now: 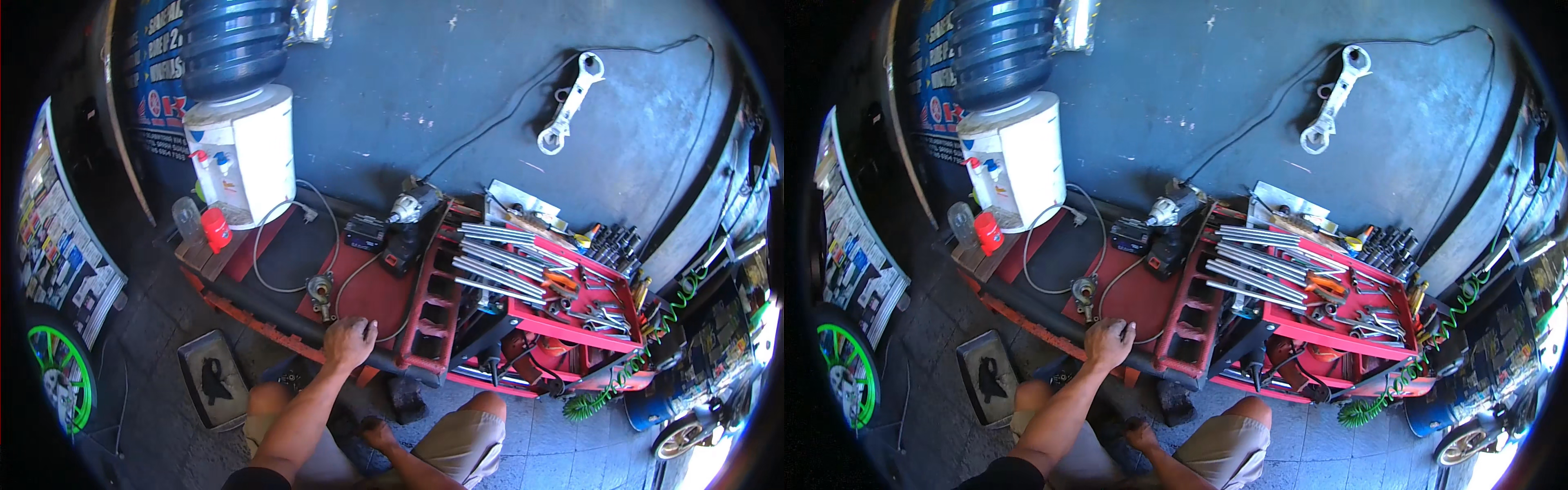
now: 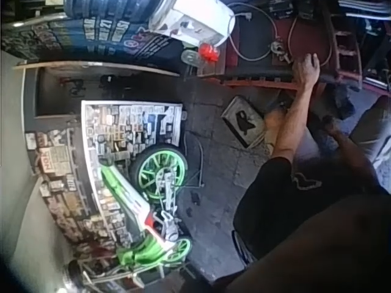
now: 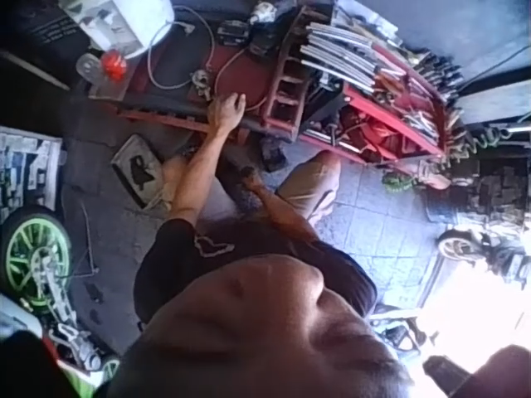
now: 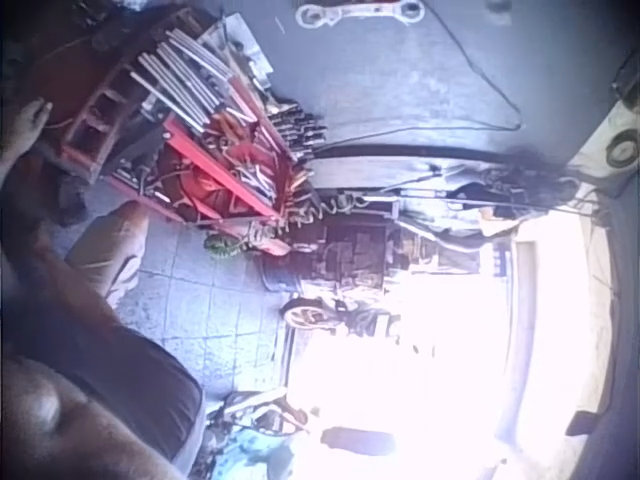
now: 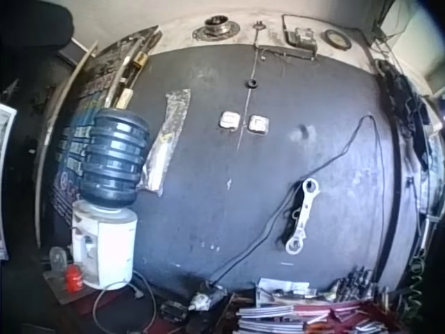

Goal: The recorder is inspecting and cleaning motorcycle carburetor and engine components.

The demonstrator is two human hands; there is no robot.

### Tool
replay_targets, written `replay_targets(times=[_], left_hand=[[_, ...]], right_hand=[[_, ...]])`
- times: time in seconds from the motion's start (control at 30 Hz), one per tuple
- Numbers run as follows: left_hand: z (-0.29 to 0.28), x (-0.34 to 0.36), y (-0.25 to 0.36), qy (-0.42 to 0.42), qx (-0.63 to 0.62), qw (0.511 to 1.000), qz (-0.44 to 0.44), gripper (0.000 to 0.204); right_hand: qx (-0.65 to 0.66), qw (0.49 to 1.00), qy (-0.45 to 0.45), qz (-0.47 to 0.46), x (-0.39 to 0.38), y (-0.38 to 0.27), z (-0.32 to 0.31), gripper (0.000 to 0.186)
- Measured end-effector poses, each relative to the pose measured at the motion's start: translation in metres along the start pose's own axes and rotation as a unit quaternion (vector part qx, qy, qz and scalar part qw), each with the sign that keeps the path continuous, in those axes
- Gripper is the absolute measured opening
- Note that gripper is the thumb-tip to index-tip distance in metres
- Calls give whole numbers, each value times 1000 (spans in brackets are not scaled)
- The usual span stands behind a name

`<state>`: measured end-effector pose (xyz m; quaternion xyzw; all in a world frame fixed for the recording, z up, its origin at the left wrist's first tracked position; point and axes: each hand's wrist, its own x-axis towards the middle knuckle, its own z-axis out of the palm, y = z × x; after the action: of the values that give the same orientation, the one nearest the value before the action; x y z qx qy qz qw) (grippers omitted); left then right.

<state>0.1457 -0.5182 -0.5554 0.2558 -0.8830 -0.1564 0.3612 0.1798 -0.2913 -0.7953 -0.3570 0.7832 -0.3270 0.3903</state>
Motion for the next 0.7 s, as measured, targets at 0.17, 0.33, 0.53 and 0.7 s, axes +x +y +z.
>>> replay_targets(times=[0.17, 0.33, 0.53, 0.7], left_hand=[[-3, 0, 1, 17, -20, 1000, 9, 30], [-3, 0, -1, 7, -19, 1000, 1, 30], [-3, 0, 0, 4, -9, 1000, -4, 29], [-4, 1, 0, -1, -14, 1000, -1, 29]], right_hand=[[-42, 999, -1, 6, -13, -31, -17, 39], [-8, 1000, -24, 1, -23, -48, -26, 32], [-42, 999, -16, -8, -9, -10, -8, 35], [71, 994, 58, 53, 2, 9, 10, 48]])
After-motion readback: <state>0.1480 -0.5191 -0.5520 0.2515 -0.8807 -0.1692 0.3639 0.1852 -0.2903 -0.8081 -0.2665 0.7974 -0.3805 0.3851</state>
